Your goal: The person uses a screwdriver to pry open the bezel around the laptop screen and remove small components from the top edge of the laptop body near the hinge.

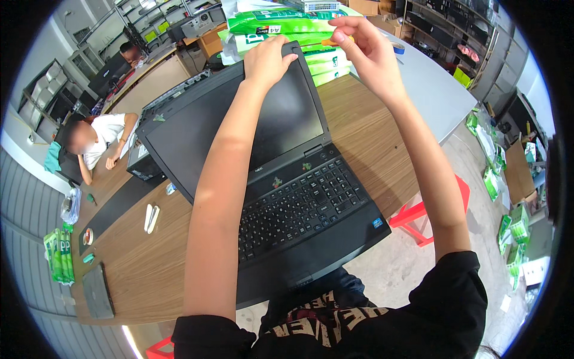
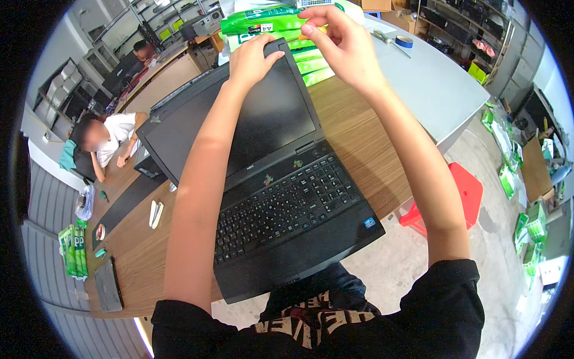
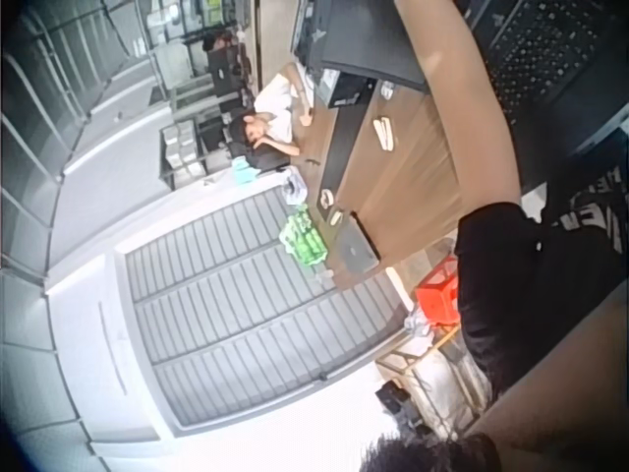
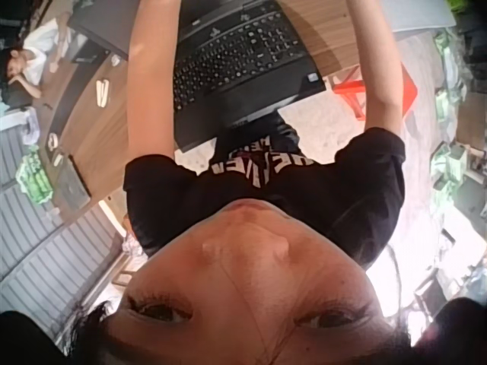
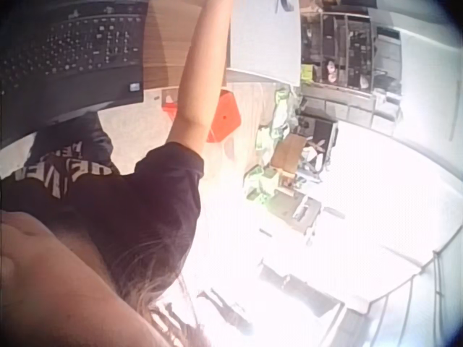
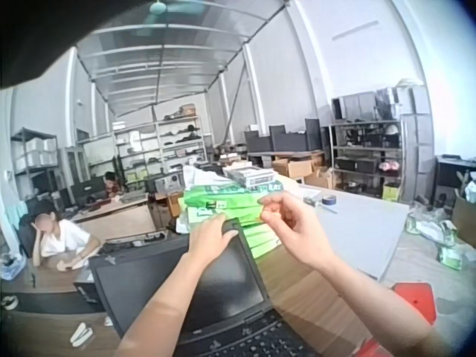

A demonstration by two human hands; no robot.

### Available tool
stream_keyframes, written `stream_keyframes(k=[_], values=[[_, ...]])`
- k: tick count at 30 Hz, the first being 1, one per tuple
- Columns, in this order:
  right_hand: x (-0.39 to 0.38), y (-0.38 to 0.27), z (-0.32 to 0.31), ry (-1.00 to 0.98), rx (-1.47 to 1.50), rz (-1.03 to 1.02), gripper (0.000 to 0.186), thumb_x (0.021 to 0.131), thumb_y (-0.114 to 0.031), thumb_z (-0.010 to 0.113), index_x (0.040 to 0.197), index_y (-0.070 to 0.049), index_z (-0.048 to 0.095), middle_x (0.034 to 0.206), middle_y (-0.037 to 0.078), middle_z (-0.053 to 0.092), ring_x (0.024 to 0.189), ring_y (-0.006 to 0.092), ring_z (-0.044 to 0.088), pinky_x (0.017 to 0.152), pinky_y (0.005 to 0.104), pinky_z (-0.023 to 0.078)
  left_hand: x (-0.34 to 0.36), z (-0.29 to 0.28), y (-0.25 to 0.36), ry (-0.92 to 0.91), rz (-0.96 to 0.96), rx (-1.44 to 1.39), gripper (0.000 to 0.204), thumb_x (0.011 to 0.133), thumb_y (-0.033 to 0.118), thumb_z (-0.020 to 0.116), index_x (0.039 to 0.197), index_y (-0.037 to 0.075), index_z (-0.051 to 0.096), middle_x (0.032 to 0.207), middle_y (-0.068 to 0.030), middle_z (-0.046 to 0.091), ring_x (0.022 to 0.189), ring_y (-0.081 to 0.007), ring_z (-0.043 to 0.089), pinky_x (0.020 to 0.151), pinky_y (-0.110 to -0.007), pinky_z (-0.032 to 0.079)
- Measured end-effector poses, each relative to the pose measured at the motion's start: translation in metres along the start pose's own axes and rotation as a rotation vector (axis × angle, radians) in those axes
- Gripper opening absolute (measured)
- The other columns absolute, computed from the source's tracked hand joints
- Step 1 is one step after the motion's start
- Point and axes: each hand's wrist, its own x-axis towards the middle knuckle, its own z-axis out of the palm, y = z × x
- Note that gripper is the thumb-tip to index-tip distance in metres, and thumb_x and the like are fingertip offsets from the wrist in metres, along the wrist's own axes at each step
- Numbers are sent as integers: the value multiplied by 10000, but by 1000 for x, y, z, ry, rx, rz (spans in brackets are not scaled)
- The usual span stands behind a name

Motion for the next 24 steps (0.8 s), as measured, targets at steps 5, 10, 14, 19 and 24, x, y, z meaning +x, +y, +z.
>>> stream_keyframes(k=[5, 10, 14, 19, 24], values=[[-1, 1, 3, 59, -11, 92, 252, 909, -138, 597, 1129, -23, 554, 938, 32, 653, 735, 49, 558, 615, 199, 420, 0, 0, -2, 7, 7, -5, 376, 780, 400, 677, 1038, 132, 619, 1022, -85, 652, 949, -286, 618, 780, -402, 492], [-3, -3, -2, 106, 60, 201, 237, 875, -127, 648, 1068, -5, 586, 932, 56, 664, 780, 71, 595, 669, 204, 459, 0, -1, 0, -18, -13, -2, 368, 781, 392, 679, 1034, 132, 619, 1024, -83, 651, 949, -284, 618, 776, -402, 493], [-2, -7, -8, -25, 68, 89, 178, 879, -108, 635, 1010, 12, 620, 994, 80, 658, 889, 114, 626, 773, 229, 491, -1, 0, -2, -7, -7, -1, 371, 777, 391, 683, 1039, 135, 623, 1024, -82, 651, 950, -284, 618, 773, -401, 496], [-2, -21, -12, -63, -95, 16, 137, 884, -93, 617, 979, 5, 637, 1072, 89, 636, 919, 122, 622, 825, 256, 496, 0, 1, -3, 3, 7, -11, 370, 779, 388, 682, 1047, 140, 623, 1034, -78, 650, 957, -285, 616, 779, -400, 495], [1, -15, -21, -166, -254, -103, 114, 840, 43, 544, 861, -3, 646, 972, 78, 656, 908, 161, 623, 832, 285, 485, -1, 0, -3, 22, 21, -39, 369, 782, 386, 677, 1052, 140, 622, 1038, -82, 651, 955, -289, 617, 787, -401, 494]])
